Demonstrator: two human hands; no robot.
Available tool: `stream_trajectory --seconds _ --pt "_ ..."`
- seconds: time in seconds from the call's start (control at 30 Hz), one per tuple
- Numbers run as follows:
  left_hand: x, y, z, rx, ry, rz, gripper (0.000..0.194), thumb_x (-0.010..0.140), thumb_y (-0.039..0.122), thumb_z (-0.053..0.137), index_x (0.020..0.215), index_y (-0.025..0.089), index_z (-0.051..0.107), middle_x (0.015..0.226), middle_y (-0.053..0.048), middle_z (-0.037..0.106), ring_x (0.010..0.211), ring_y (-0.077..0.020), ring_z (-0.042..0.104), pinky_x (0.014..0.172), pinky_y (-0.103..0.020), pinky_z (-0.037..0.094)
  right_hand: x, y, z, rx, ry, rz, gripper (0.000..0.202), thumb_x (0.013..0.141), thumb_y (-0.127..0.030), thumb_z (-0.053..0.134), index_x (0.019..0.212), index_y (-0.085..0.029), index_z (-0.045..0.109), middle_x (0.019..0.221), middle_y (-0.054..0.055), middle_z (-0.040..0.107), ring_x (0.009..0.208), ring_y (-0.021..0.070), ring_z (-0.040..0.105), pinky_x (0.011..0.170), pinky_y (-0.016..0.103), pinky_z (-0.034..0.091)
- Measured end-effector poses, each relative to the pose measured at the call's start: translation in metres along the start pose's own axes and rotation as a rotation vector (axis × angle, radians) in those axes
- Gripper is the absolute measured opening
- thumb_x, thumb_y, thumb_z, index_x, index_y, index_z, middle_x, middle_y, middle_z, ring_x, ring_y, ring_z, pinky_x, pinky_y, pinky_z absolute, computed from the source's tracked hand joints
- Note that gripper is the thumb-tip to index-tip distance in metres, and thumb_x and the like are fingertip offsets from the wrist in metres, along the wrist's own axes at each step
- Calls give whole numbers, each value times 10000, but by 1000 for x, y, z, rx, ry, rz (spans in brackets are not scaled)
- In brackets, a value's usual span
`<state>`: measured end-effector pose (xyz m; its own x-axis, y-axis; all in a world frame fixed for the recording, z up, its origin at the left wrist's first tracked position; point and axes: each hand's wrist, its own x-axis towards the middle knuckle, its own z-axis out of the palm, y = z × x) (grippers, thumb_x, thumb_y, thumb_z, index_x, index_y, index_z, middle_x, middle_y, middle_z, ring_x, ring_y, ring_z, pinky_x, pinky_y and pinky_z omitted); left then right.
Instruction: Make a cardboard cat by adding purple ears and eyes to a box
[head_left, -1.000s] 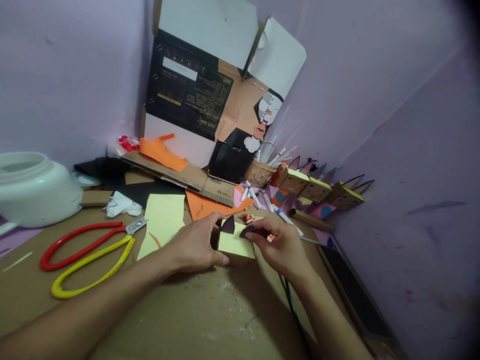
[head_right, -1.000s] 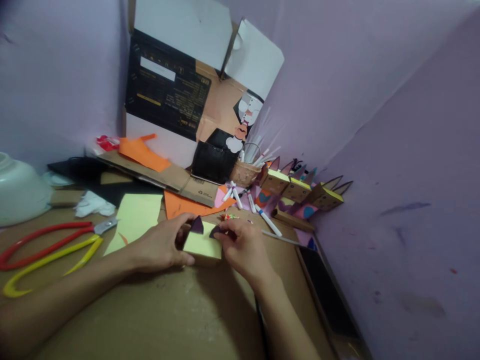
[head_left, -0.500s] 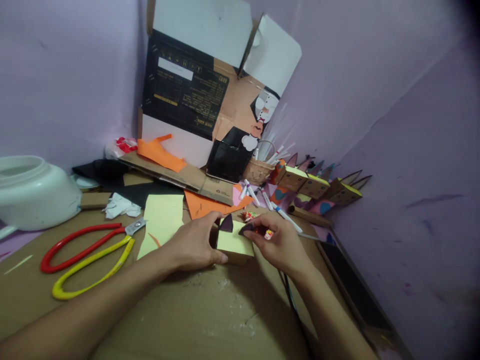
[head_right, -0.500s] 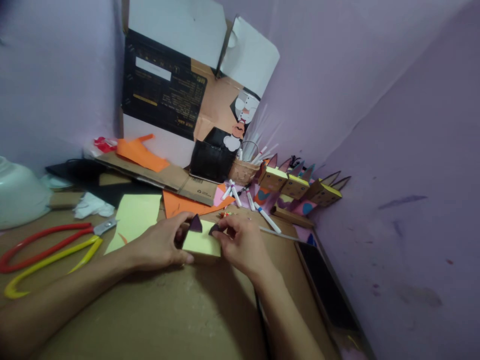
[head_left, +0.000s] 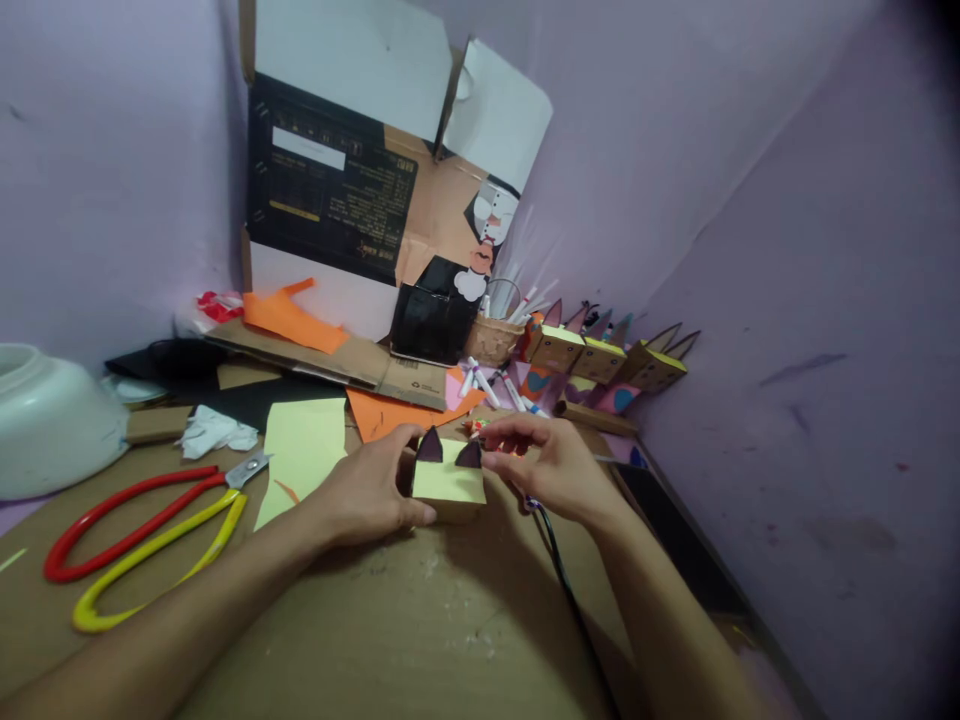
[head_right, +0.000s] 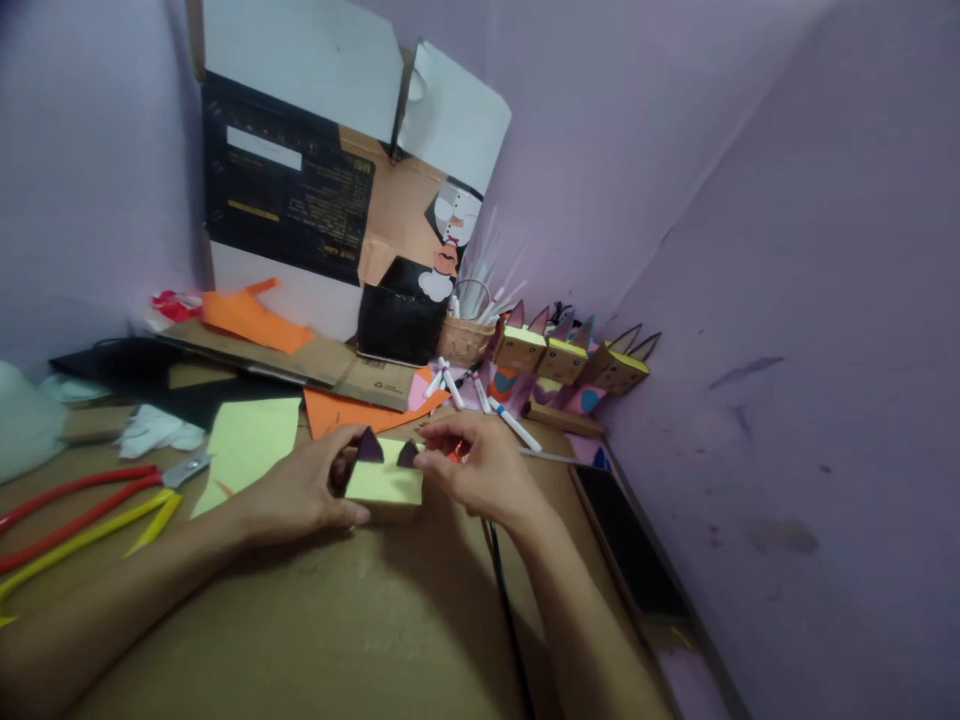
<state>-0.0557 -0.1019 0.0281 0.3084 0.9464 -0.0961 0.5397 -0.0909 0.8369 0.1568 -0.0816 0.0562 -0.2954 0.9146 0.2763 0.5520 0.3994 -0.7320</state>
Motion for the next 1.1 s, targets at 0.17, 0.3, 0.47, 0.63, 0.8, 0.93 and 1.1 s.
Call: stream_trajectory --seconds 0.17,0.3,0.47,0.63,0.8,0.93,1.1 --pt "1 0 -2 -13 -32 8 635 574 297 707 1152 208 460 1038 -94 670 939 -292 615 779 -396 449 2 4 19 45 -4 15 40 676 -181 671 693 -166 703 637 14 661 560 126 529 525 248 410" --pt "3 -4 2 -12 -16 11 653 573 277 717 1160 213 437 1038 -87 663 923 -283 620 771 -387 454 5 9 25 193 15 136 51 663 -174 651 636 -169 694 596 1 655 544 122 542 527 244 413" --pt "4 -6 3 2 -10 13 647 573 278 724 1150 211 439 1031 -83 660 925 -282 616 758 -377 451 5 9 26 236 37 169 43 626 -171 659 590 -170 682 571 -4 651 533 122 549 524 246 420" --pt "3 -4 1 9 -19 14 661 570 283 729 1156 208 432 1013 -82 664 906 -275 619 758 -376 451 4 10 27 240 39 173 39 621 -179 667 586 -170 682 566 1 651 522 124 546 522 252 418" --pt "1 1 0 14 -22 5 652 576 289 716 1160 204 440 1031 -90 666 922 -285 619 774 -389 454 4 11 27 237 29 156 36 627 -167 665 597 -171 684 585 3 658 542 128 558 545 258 428" --pt "1 1 -1 -2 -23 -2 663 573 304 713 1171 208 445 1015 -81 674 939 -297 618 786 -400 455 4 11 27 222 32 154 43 628 -166 664 590 -176 680 582 -5 654 551 132 563 544 254 427" --pt "1 0 1 -30 -12 -1 680 569 291 713 1185 199 441 1017 -92 677 930 -294 620 772 -392 459 3 14 30 201 41 160 46 642 -176 653 598 -177 665 567 -11 643 534 127 548 536 252 419"
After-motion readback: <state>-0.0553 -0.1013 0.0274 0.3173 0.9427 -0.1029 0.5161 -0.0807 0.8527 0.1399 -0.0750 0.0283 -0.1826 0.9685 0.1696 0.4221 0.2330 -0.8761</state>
